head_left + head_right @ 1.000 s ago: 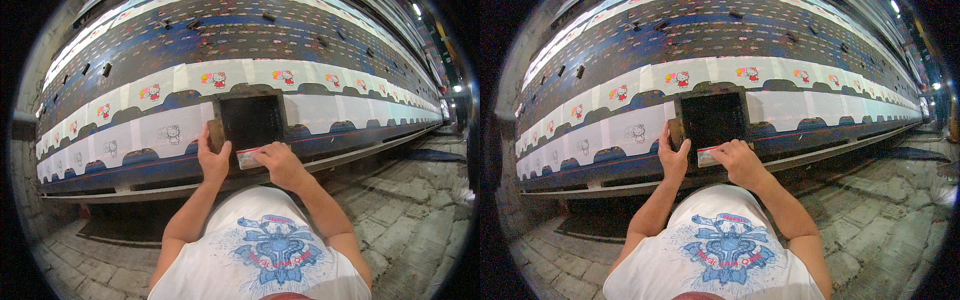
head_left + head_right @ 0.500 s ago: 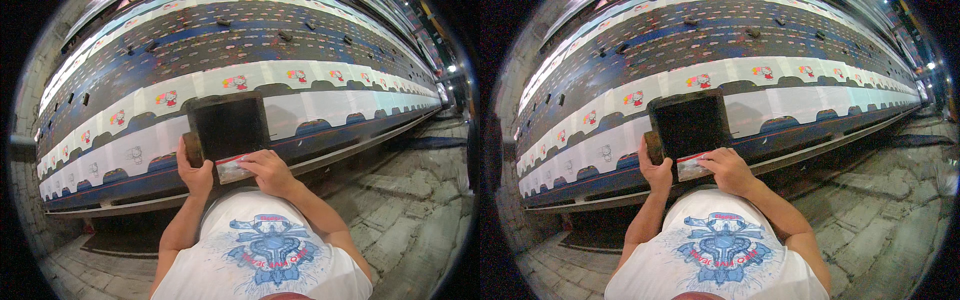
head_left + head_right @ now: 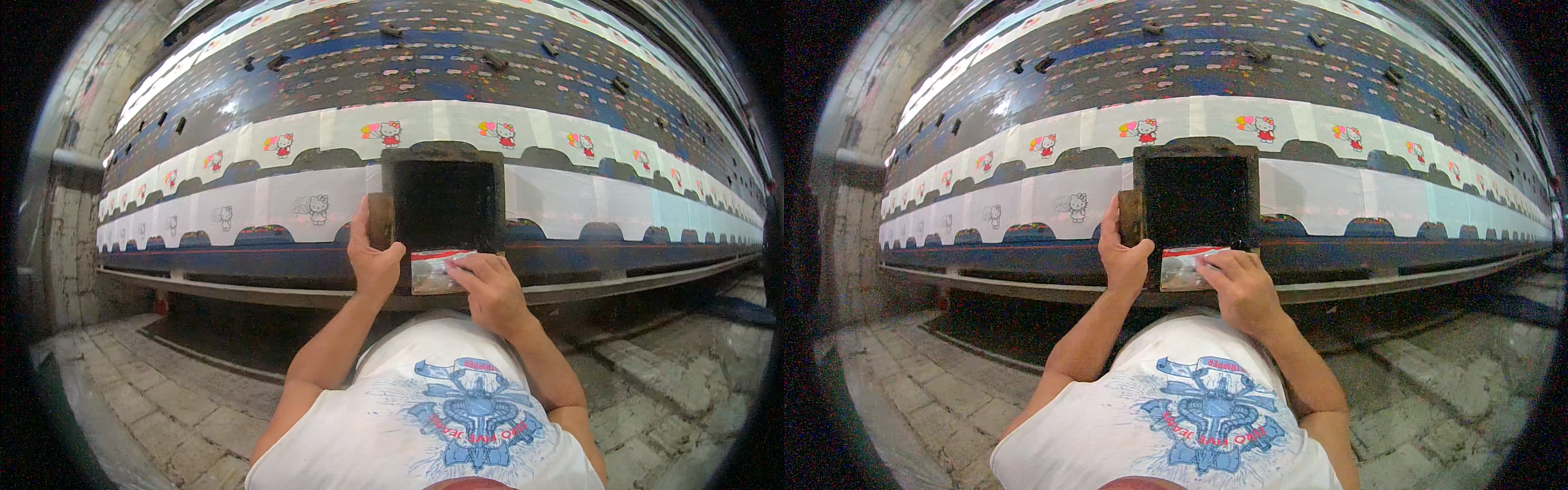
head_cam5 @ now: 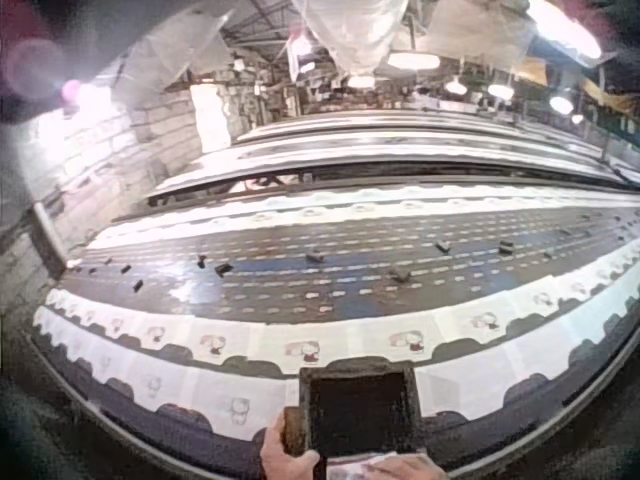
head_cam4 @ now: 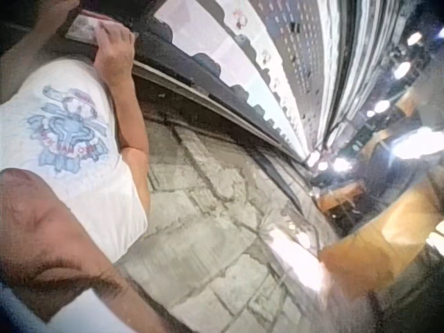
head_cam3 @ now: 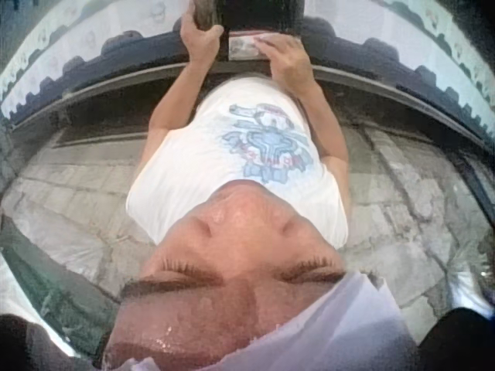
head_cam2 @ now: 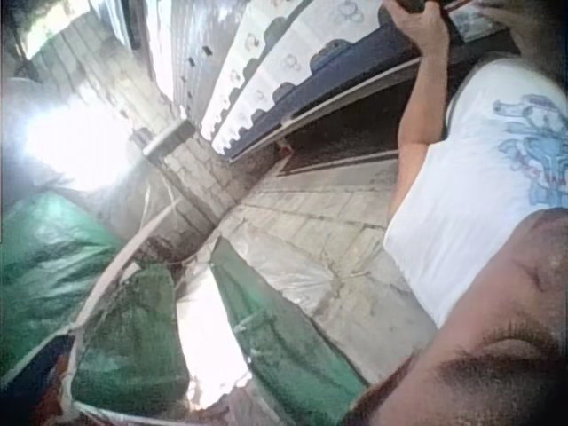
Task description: The person walks to a long table and repeatedly rubs a small rectangular block over a dark ink pad, then presses the block onto a series of white fabric pieces laid out on the table to transfer a printed design. The person continues this process along the table, handling each fabric piece one at a time.
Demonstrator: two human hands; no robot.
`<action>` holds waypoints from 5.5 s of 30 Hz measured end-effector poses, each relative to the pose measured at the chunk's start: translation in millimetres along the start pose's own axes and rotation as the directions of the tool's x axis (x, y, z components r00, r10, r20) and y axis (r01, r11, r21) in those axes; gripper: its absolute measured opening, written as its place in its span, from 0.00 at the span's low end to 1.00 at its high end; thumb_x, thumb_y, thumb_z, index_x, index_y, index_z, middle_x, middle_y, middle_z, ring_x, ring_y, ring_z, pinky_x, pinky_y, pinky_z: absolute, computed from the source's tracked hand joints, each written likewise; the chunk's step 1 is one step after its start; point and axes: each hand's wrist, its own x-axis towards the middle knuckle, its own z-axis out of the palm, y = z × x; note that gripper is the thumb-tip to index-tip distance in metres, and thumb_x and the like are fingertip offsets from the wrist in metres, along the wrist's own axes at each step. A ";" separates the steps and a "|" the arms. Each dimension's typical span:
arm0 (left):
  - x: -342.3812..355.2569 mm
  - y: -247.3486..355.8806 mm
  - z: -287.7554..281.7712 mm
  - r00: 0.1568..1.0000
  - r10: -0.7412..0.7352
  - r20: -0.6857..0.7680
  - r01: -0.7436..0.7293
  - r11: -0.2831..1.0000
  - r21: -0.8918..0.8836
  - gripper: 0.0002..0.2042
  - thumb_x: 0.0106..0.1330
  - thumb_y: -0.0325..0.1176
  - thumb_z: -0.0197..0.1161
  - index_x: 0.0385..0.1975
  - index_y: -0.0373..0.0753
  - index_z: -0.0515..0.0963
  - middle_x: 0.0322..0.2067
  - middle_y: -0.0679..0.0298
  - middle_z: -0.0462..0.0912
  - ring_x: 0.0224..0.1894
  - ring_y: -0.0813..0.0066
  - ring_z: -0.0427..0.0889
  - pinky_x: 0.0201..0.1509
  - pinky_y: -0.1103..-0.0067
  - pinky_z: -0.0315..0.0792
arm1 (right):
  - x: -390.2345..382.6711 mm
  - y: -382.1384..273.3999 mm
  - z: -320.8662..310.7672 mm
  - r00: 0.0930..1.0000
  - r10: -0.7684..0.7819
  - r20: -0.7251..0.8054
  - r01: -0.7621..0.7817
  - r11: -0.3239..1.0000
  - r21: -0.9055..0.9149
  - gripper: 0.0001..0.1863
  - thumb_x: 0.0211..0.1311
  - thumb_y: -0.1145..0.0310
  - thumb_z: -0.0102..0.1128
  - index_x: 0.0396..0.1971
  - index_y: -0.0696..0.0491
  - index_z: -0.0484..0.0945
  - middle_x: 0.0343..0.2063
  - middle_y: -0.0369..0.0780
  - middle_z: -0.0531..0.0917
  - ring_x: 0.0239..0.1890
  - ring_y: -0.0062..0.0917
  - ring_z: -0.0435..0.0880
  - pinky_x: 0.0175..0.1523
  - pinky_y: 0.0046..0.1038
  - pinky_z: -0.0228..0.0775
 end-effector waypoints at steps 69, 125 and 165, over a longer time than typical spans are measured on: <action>-55.6 2.9 183.3 0.997 0.078 0.019 -0.078 0.996 0.044 0.50 0.56 0.14 0.65 0.87 0.30 0.64 0.78 0.48 0.76 0.80 0.58 0.77 0.86 0.68 0.66 | -117.1 130.4 -107.9 0.925 0.299 -0.234 -0.241 0.939 0.247 0.24 0.51 0.85 0.77 0.50 0.51 0.93 0.58 0.44 0.93 0.64 0.45 0.89 0.74 0.48 0.76; -71.1 7.2 255.5 0.998 -0.063 0.012 0.060 0.982 0.177 0.48 0.56 0.16 0.69 0.85 0.30 0.67 0.74 0.49 0.80 0.75 0.58 0.81 0.82 0.67 0.72 | -100.5 154.0 -164.8 0.991 0.075 0.106 -0.064 0.992 -0.109 0.21 0.62 0.76 0.70 0.56 0.52 0.90 0.52 0.43 0.90 0.55 0.42 0.88 0.61 0.46 0.80; -150.2 8.6 515.6 0.995 -0.097 0.024 0.096 0.994 0.056 0.48 0.57 0.14 0.70 0.86 0.30 0.66 0.75 0.49 0.81 0.76 0.62 0.82 0.81 0.69 0.73 | -197.7 353.6 -364.6 0.939 -0.014 0.343 0.052 0.993 -0.104 0.18 0.58 0.77 0.69 0.50 0.54 0.89 0.47 0.44 0.88 0.53 0.45 0.88 0.60 0.46 0.82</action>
